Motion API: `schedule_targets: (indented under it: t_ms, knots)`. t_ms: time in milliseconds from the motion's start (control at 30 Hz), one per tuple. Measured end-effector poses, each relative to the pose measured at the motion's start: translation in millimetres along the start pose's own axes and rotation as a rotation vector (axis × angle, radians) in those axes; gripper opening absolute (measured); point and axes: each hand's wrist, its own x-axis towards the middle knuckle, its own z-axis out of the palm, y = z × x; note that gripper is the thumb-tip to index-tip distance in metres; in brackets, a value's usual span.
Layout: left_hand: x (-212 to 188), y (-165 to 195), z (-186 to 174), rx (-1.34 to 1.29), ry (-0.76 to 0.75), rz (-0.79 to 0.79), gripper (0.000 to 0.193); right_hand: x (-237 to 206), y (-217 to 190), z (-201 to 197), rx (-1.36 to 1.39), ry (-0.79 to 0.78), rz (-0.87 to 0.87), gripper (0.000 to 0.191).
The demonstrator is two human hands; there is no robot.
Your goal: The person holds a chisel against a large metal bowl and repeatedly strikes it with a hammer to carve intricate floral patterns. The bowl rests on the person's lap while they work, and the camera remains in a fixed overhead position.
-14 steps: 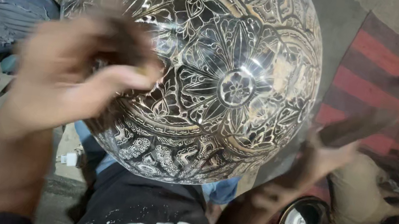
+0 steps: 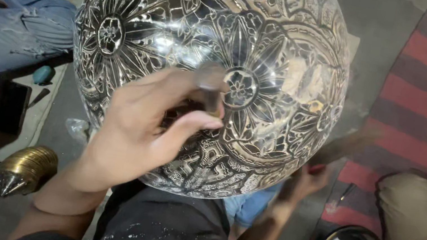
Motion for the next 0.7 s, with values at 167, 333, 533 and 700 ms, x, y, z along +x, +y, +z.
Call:
schedule_targets:
  t_ms: [167, 333, 533, 700]
  knots:
    - [7, 16, 12, 0.214, 0.084, 0.01, 0.041, 51, -114, -1, 0.12, -0.257, -0.452, 0.053]
    - [7, 17, 16, 0.186, 0.103, 0.046, 0.034, 95, -220, 13, -0.519, -0.376, -1.046, 0.067]
    - [7, 15, 23, 0.193, 0.104, -0.07, 0.033, 95, -323, 64, -0.694, -0.575, -1.407, 0.063]
    - [13, 19, 25, 0.22, 0.148, -0.008, 0.033, 106, -378, 74, -0.667, -0.713, -1.45, 0.06]
